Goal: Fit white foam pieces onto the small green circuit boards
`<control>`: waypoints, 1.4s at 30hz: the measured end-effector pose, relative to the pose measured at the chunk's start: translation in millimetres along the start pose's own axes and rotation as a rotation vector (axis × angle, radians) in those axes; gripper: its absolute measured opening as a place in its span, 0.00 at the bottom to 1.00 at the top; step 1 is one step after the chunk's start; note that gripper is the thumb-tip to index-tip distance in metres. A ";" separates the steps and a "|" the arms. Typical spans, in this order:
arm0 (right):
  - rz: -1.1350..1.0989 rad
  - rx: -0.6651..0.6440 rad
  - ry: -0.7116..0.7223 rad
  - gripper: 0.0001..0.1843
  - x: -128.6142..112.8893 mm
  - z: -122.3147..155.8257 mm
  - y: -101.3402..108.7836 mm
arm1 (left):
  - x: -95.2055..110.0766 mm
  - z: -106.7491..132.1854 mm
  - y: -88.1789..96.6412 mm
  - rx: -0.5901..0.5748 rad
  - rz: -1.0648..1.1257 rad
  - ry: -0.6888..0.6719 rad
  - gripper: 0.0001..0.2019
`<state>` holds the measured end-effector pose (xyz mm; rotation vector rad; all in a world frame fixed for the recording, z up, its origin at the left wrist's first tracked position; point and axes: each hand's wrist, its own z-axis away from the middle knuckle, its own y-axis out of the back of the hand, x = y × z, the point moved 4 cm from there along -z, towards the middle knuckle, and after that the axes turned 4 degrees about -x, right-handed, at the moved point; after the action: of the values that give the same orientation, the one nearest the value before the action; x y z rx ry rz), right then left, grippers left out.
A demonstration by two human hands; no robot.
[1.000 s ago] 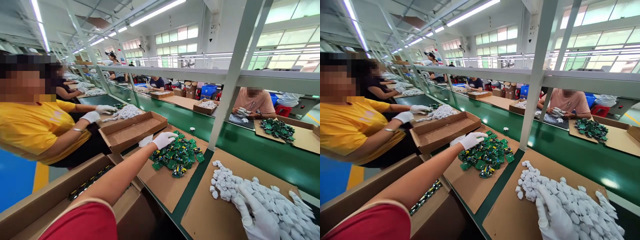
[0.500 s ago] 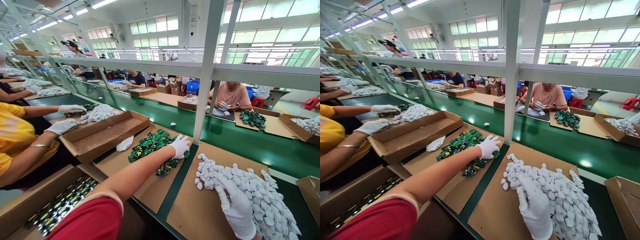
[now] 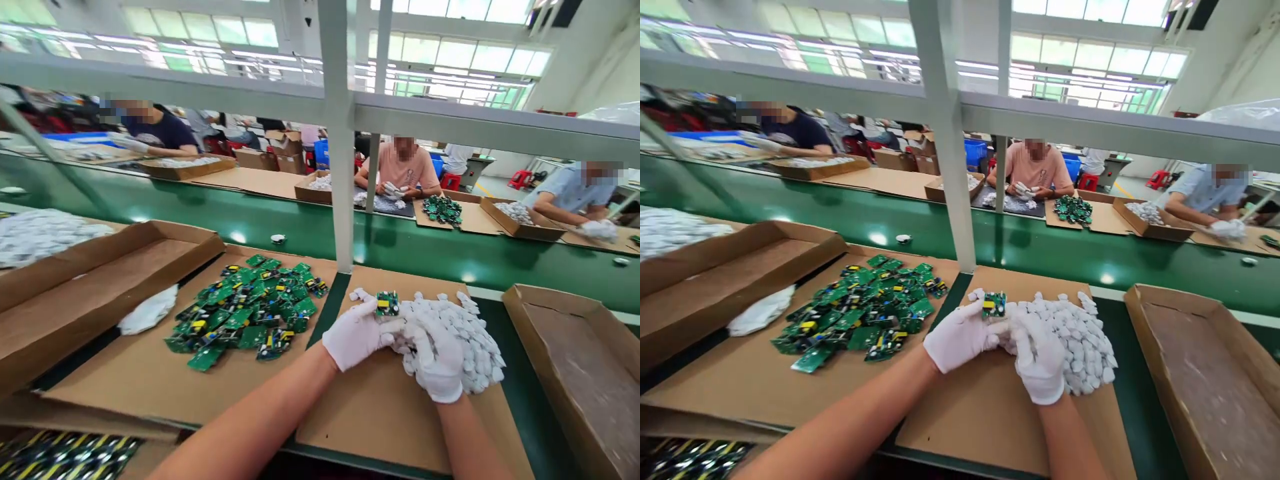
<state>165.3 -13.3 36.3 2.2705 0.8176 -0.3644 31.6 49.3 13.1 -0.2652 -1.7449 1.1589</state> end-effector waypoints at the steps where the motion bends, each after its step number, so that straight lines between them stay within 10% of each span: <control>1: 0.010 0.036 -0.026 0.13 0.5 -1.5 7.6 | -5.3 -2.2 1.5 0.034 0.072 0.004 0.13; 6: -0.046 0.104 -0.158 0.13 5.6 11.0 39.4 | -20.3 -0.4 22.2 0.105 0.080 0.092 0.13; 21: 0.768 -0.456 -0.226 0.19 9.0 73.7 23.7 | -31.2 5.8 13.9 0.076 0.006 0.162 0.17; 42: 0.642 -0.565 -0.293 0.08 -8.5 71.7 25.1 | -34.6 4.6 15.6 0.004 0.008 0.191 0.16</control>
<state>172.9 -80.7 1.0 1.7597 0.0045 -0.1311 39.9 33.0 -20.5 -0.3682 -1.5755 1.1054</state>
